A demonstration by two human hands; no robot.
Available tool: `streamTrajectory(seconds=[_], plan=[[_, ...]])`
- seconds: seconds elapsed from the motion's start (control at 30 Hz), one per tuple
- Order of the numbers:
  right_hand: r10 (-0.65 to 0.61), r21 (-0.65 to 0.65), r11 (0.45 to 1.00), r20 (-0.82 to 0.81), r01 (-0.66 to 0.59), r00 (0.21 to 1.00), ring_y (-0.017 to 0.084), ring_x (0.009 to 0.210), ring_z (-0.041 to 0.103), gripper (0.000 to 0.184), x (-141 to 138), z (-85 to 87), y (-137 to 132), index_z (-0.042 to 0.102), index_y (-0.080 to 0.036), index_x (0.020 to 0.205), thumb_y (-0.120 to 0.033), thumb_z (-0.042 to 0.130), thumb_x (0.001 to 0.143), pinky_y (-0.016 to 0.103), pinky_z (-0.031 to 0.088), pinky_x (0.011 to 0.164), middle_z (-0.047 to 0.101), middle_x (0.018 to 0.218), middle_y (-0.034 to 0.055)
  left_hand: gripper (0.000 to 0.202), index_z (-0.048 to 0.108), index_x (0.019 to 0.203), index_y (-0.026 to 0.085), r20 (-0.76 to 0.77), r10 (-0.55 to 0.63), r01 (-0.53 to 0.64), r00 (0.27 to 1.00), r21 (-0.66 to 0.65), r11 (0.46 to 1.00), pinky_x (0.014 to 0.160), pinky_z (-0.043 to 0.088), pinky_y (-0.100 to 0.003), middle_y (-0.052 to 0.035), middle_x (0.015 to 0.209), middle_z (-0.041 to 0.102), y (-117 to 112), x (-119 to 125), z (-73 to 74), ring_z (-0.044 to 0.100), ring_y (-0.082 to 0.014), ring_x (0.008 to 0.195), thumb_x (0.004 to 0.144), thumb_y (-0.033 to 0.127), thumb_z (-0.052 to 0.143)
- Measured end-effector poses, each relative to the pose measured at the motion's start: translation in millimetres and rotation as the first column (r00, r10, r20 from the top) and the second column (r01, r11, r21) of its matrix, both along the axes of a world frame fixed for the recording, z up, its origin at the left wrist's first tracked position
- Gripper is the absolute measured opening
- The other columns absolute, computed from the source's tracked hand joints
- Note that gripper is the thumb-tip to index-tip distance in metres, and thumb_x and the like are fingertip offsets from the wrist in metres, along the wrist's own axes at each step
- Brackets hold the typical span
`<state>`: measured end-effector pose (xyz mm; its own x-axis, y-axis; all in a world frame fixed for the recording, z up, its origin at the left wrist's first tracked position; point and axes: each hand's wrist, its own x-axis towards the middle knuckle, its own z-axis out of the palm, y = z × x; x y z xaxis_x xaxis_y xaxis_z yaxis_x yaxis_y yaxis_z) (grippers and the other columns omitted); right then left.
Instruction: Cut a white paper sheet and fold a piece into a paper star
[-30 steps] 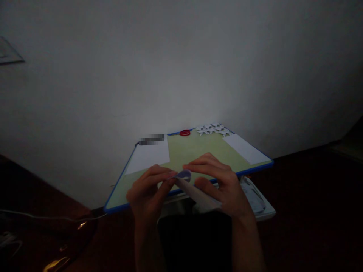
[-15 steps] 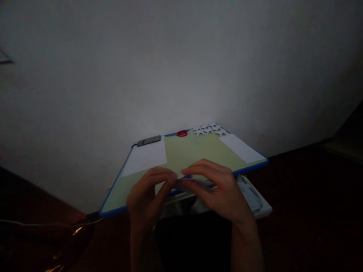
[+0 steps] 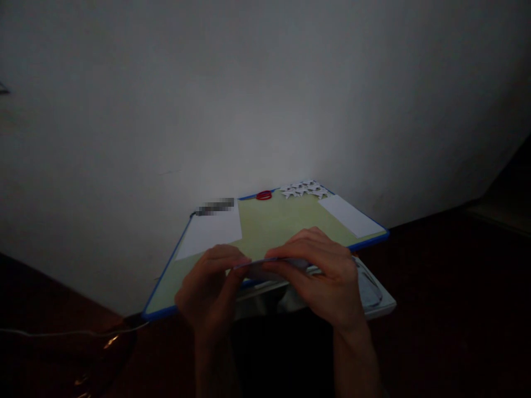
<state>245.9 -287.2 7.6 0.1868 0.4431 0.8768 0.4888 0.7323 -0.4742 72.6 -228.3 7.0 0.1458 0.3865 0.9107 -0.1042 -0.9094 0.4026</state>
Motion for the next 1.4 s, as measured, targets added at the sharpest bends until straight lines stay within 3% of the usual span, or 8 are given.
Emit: streamTrajectory(seconds=[0.27,0.67,1.1,1.27,1.4], plan=[[0.090,0.046,0.995,-0.048,-0.087,0.995,0.021,0.071,0.071,0.023,0.6,2.0,1.8,0.083,-0.031,0.095,-0.010,0.085,0.085,0.041,0.053,0.069,0.081,0.078,-0.0007,0.016,0.077,0.096,0.022,0.105,-0.060,0.059,0.993,0.017,0.998,0.071,0.054,-0.033,-0.0006,0.082,0.074,1.7,9.4,-1.9,0.066,-0.0159,0.075,0.091,0.007,0.074],[0.206,0.038,0.978,-0.038,-0.205,0.978,0.022,0.073,0.070,0.024,2.1,-0.5,3.1,0.082,-0.028,0.097,-0.007,0.084,0.085,0.041,0.054,0.067,0.079,0.079,0.0006,0.015,0.079,0.097,0.022,0.044,-0.144,0.146,0.989,-0.048,0.988,0.069,0.055,-0.030,-0.0015,0.086,0.077,7.8,2.9,-3.6,0.070,-0.0158,0.078,0.089,0.009,0.078],[0.172,0.013,0.985,-0.005,-0.172,0.985,0.020,0.079,0.069,0.024,8.1,-2.3,5.9,0.082,-0.024,0.098,-0.004,0.082,0.086,0.038,0.053,0.069,0.078,0.084,0.0014,0.014,0.080,0.098,0.023,0.072,-0.185,0.192,0.980,-0.109,0.975,0.072,0.055,-0.030,-0.0022,0.087,0.078,11.5,2.9,-10.4,0.069,-0.0162,0.080,0.093,0.011,0.075],[0.117,0.012,0.993,0.029,-0.118,0.993,0.019,0.078,0.067,0.021,8.8,-2.3,5.0,0.081,-0.023,0.095,-0.005,0.084,0.086,0.037,0.052,0.070,0.077,0.081,0.0008,0.008,0.081,0.092,0.020,-0.106,-0.209,0.185,0.972,-0.196,0.963,0.072,0.055,-0.029,-0.0044,0.087,0.078,12.0,6.9,-10.4,0.071,-0.0170,0.079,0.087,0.014,0.083],[0.120,0.035,0.992,0.064,-0.122,0.991,0.019,0.078,0.067,0.023,9.0,-2.5,4.7,0.082,-0.025,0.100,-0.006,0.083,0.087,0.038,0.052,0.071,0.076,0.081,0.0002,0.004,0.082,0.088,0.019,-0.105,-0.227,0.201,0.968,-0.213,0.956,0.069,0.053,-0.029,-0.0041,0.082,0.078,11.1,9.3,-10.9,0.069,-0.0165,0.074,0.089,0.015,0.082]])
